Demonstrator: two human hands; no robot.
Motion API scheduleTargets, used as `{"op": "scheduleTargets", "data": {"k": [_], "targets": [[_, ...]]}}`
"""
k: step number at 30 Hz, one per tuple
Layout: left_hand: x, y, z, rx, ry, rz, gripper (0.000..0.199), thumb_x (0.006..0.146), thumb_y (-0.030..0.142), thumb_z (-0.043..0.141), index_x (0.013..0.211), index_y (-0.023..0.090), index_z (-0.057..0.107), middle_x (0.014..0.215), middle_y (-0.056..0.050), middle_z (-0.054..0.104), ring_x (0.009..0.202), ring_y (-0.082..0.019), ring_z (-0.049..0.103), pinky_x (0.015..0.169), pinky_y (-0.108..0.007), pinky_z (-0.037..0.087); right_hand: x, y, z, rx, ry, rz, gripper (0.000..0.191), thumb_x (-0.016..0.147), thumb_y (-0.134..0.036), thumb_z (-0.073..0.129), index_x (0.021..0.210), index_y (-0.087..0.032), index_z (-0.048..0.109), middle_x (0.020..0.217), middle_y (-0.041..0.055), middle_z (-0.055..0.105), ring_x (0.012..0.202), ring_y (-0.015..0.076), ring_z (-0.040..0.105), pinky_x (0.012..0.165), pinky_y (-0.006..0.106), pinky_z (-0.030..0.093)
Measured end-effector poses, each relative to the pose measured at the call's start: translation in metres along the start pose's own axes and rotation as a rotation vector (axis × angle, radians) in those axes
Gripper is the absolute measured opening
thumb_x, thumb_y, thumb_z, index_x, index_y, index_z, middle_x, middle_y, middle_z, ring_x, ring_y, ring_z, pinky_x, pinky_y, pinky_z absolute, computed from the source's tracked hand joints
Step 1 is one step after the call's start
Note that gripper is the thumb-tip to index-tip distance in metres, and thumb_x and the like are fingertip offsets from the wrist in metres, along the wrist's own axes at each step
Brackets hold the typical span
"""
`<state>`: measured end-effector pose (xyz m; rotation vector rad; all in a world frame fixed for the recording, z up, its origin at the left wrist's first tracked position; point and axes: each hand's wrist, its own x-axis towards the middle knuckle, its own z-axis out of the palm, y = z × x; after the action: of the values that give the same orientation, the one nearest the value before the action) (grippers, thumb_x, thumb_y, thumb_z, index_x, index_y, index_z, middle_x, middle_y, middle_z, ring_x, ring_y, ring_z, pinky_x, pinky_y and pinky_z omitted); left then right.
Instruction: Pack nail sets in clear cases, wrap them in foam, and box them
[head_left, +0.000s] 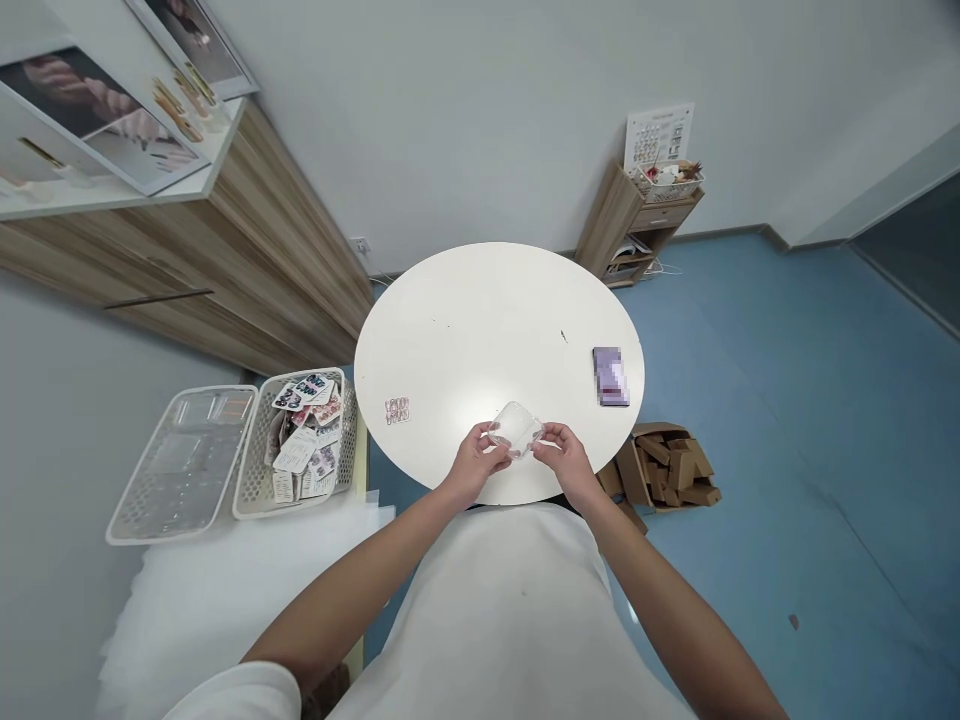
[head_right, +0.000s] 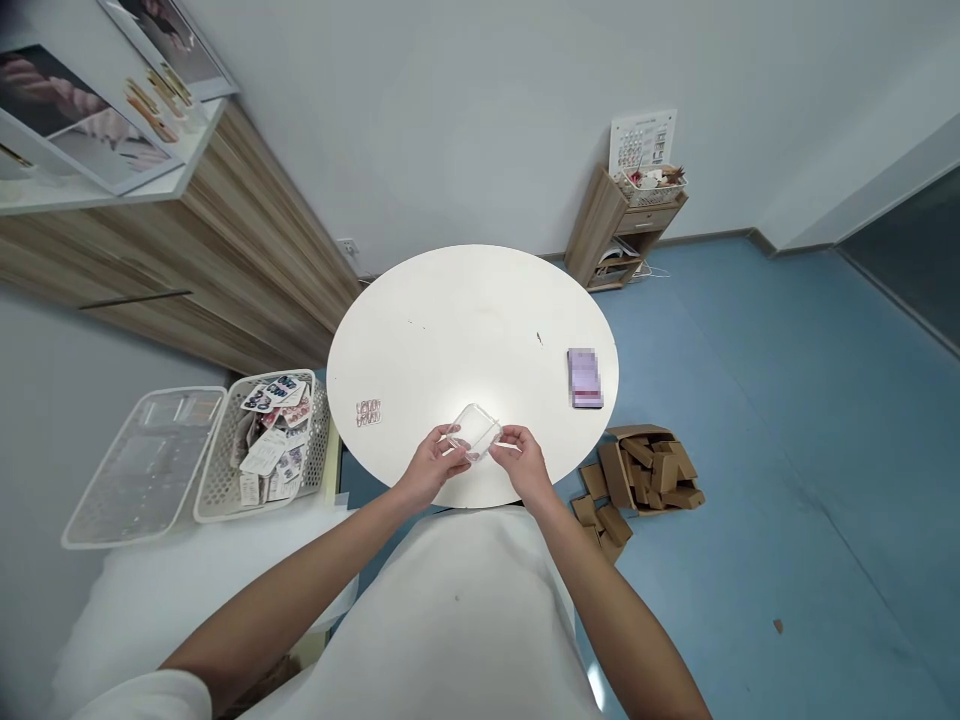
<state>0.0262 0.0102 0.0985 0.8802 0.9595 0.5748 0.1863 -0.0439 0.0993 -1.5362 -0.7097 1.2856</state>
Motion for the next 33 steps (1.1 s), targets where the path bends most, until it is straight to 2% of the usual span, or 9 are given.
{"op": "scheduleTargets", "data": {"k": [4,8,11,16,22,26,28,31,33], "targets": [[0.002,-0.002,-0.003,0.100,-0.042,0.004,0.040,0.069,0.035,0.065,0.099,0.017,0.047,0.096,-0.006,0.059,0.084,-0.014,0.058,0.081,-0.032,0.044,0.004,0.001,0.001,0.027,-0.070,0.029,0.041,0.065,-0.040,0.065,0.100,-0.022,0.052,0.085,0.0019,0.060,0.075,0.0154,0.059,0.076,0.034,0.045],[0.012,0.009,-0.015,0.252,0.024,0.058,0.039,0.071,0.037,0.061,0.104,0.019,0.050,0.094,-0.004,0.056,0.085,-0.015,0.056,0.074,-0.028,0.043,0.013,-0.003,-0.003,-0.106,-0.115,-0.021,0.042,0.074,-0.043,0.053,0.112,-0.024,0.053,0.089,0.0014,0.059,0.073,0.0128,0.055,0.074,0.032,0.044],[0.018,0.018,-0.020,0.287,-0.053,0.022,0.034,0.073,0.040,0.057,0.100,0.020,0.055,0.085,-0.003,0.057,0.077,-0.015,0.057,0.067,-0.027,0.042,0.022,-0.010,-0.004,-0.223,-0.187,-0.069,0.042,0.077,-0.043,0.049,0.115,-0.025,0.054,0.096,0.0022,0.060,0.081,0.0144,0.054,0.078,0.033,0.043],[0.023,0.016,-0.020,0.112,-0.129,-0.067,0.028,0.069,0.039,0.063,0.083,0.017,0.055,0.077,-0.002,0.060,0.069,-0.012,0.058,0.066,-0.027,0.042,0.027,-0.021,-0.002,-0.411,-0.046,-0.135,0.051,0.075,-0.041,0.053,0.123,-0.025,0.044,0.103,0.0044,0.056,0.078,0.0139,0.054,0.077,0.035,0.045],[0.027,0.015,-0.025,-0.069,-0.102,-0.141,0.029,0.068,0.039,0.065,0.079,0.017,0.050,0.080,-0.003,0.062,0.075,-0.014,0.062,0.070,-0.027,0.043,0.022,-0.024,0.000,-0.554,-0.185,-0.330,0.069,0.061,-0.035,0.070,0.122,-0.030,0.039,0.133,0.0072,0.035,0.107,0.0212,0.048,0.086,0.038,0.044],[0.027,0.013,-0.027,-0.043,-0.124,-0.096,0.030,0.070,0.041,0.062,0.084,0.018,0.050,0.082,-0.003,0.060,0.075,-0.014,0.061,0.071,-0.028,0.044,0.023,-0.021,-0.001,-0.603,-0.246,-0.395,0.063,0.065,-0.029,0.067,0.122,-0.030,0.042,0.138,0.0064,0.031,0.122,0.0240,0.036,0.092,0.042,0.040],[0.026,0.010,-0.028,0.029,-0.126,-0.028,0.040,0.067,0.038,0.066,0.098,0.020,0.049,0.085,-0.002,0.058,0.076,-0.014,0.061,0.073,-0.030,0.044,0.025,-0.019,-0.002,-0.603,-0.237,-0.415,0.060,0.065,-0.027,0.066,0.121,-0.029,0.043,0.137,0.0063,0.034,0.122,0.0238,0.036,0.093,0.042,0.040],[0.022,0.009,-0.031,0.216,-0.155,0.098,0.083,0.055,0.029,0.076,0.126,0.028,0.033,0.091,-0.001,0.054,0.076,-0.013,0.060,0.077,-0.033,0.043,0.027,-0.019,-0.005,-0.593,-0.242,-0.422,0.062,0.064,-0.027,0.068,0.121,-0.029,0.044,0.136,0.0065,0.035,0.123,0.0242,0.036,0.095,0.043,0.038],[0.019,0.010,-0.033,0.348,-0.165,0.153,0.098,0.052,0.027,0.078,0.133,0.031,0.024,0.091,0.000,0.051,0.075,-0.012,0.058,0.078,-0.033,0.043,0.027,-0.018,-0.007,-0.584,-0.264,-0.414,0.063,0.063,-0.028,0.069,0.121,-0.029,0.044,0.136,0.0069,0.036,0.123,0.0247,0.036,0.096,0.044,0.036]]}}
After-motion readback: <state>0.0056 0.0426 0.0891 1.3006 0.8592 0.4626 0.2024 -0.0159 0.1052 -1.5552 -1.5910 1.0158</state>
